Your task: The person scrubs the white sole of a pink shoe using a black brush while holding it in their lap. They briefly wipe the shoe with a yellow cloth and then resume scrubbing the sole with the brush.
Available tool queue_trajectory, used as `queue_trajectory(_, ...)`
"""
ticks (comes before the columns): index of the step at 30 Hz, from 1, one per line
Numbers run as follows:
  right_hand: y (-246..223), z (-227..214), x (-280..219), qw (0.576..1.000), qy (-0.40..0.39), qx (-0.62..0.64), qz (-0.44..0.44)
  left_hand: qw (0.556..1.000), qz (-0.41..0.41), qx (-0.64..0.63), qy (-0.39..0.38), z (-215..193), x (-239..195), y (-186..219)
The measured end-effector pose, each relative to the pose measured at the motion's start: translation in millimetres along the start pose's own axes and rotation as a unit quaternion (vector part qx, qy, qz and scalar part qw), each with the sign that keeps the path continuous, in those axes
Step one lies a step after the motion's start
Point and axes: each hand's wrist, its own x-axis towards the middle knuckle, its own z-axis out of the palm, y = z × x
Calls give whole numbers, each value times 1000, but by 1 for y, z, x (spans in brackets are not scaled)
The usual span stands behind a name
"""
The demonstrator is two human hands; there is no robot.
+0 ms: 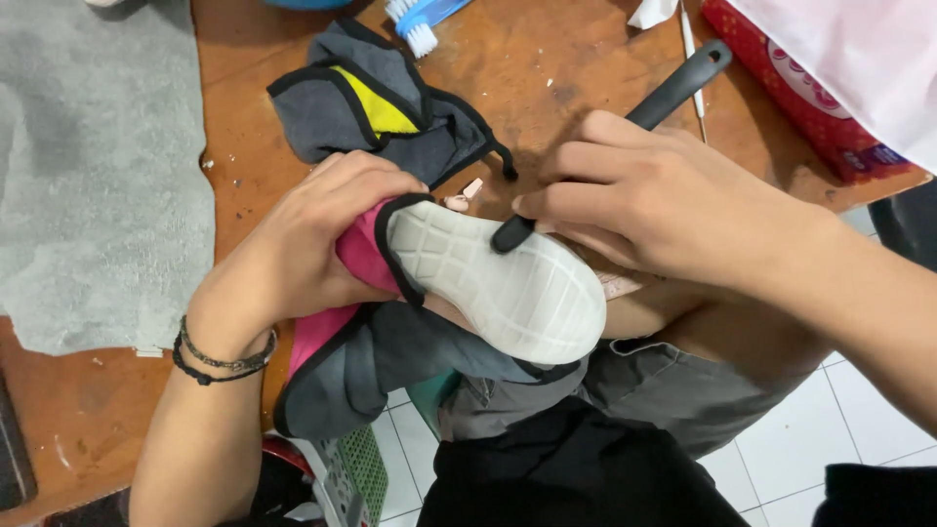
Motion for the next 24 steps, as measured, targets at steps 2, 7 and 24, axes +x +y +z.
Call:
queue_trajectory(2, -1, 1, -16, 999, -14, 26, 16, 1000, 13, -1, 1, -1, 1, -1)
queue_trajectory(7, -20, 7, -72, 996, -41, 56, 57, 999, 45, 1, 12, 2, -2, -5)
queue_trajectory(24, -34, 19, -55, 995, 64, -25, 77, 1000, 18, -19, -12, -3, 0, -3)
